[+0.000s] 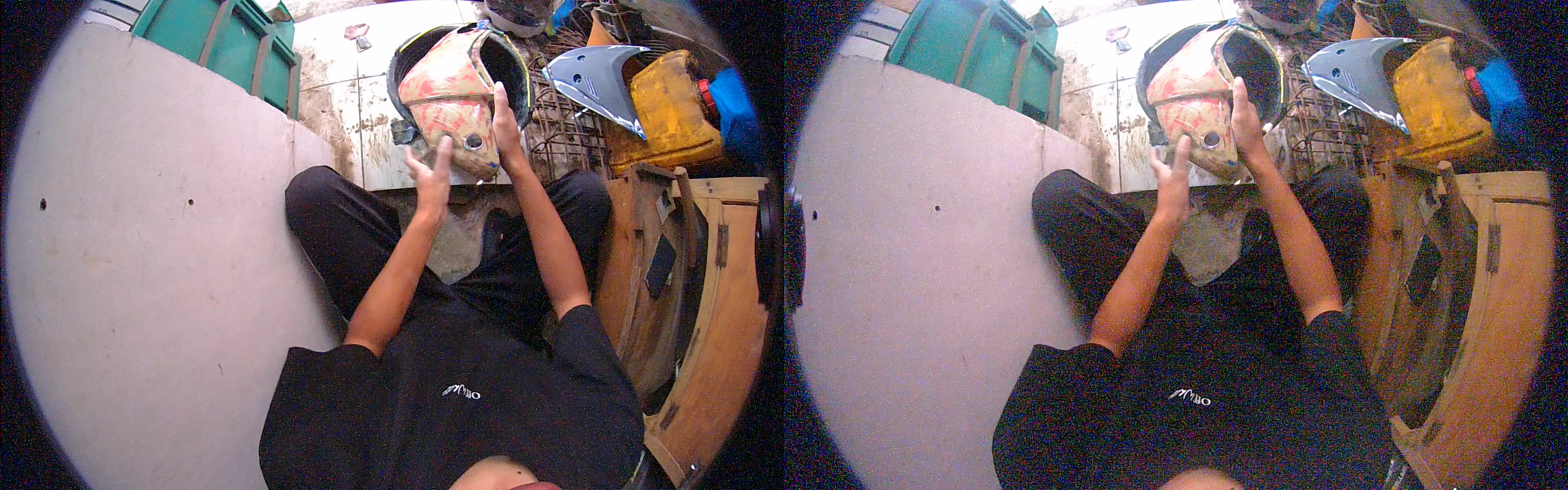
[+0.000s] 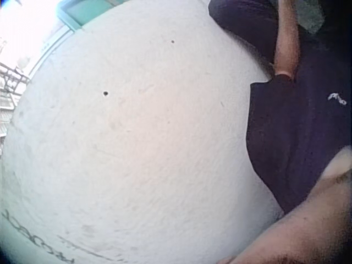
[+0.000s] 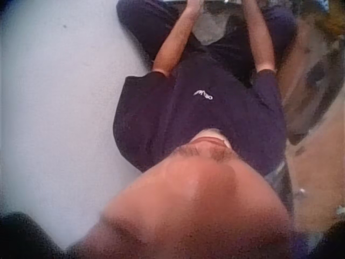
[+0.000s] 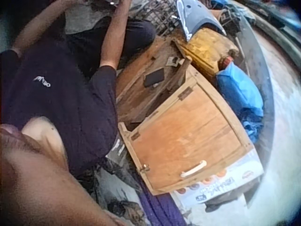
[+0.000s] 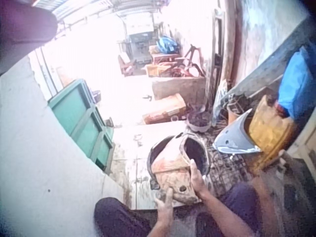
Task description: The person sands a motorcycle fuel tank by hand using a piece of sandpaper, rubbing the surface repeatedly to smooth the paint.
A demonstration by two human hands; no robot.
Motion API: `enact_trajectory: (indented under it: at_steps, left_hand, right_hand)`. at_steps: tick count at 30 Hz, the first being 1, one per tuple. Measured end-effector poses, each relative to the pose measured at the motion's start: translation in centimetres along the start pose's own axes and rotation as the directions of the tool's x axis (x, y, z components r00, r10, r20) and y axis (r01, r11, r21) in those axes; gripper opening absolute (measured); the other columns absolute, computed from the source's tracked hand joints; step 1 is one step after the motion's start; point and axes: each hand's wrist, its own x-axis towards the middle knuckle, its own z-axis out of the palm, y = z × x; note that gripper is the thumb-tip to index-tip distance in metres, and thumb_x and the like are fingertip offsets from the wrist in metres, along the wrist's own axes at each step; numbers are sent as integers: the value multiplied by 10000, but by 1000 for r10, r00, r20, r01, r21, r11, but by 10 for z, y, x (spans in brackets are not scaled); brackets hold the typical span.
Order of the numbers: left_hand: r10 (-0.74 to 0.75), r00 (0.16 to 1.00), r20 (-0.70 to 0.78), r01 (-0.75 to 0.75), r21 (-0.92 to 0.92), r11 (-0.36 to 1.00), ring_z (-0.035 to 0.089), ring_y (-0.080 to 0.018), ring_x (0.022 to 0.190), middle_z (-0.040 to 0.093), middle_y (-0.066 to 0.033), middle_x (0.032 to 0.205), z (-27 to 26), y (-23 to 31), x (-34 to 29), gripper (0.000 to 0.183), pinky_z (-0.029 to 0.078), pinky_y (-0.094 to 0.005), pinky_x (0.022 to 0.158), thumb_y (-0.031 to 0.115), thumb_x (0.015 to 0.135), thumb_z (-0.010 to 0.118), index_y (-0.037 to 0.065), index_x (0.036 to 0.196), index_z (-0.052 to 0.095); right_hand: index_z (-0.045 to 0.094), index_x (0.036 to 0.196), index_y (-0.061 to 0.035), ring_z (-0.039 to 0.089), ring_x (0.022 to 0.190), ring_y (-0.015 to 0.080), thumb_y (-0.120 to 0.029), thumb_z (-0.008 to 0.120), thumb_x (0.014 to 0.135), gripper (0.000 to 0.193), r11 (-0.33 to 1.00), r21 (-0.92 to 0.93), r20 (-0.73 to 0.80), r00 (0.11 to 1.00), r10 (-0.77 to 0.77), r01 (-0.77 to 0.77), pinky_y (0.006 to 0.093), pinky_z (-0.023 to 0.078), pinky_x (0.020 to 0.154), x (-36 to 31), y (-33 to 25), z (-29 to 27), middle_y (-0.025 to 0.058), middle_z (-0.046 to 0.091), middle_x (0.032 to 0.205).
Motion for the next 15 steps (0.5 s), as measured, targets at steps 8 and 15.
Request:
enact_trajectory:
  at_steps: [8, 15]
  left_hand:
    - [23, 998, 60, -29, 99, 995, 208, -357, 1372, 166, -293, 1465, -1, 0, -6, 1217, 187, -423, 1135, 510, 717, 791, -83, 1451, 21]
    - [-67, 998, -7, 66, -96, 993, 208, -356, 1369, 141, -294, 1461, -6, 2, -2, 1235, 178, -427, 1138, 517, 697, 802, -66, 1458, 23]
  right_hand:
    - [606, 1183, 27, 586, 993, 165, -573, 285, 992, 707, 995, -100, -13, 999, 31, -32, 278, 422, 928, 5, 11, -9, 93, 651, 1085]
    - [592, 1221, 10, 562, 1017, 142, -583, 304, 985, 701, 994, -97, 27, 998, 60, -57, 269, 400, 956, -5, -3, 0, 76, 629, 1135]
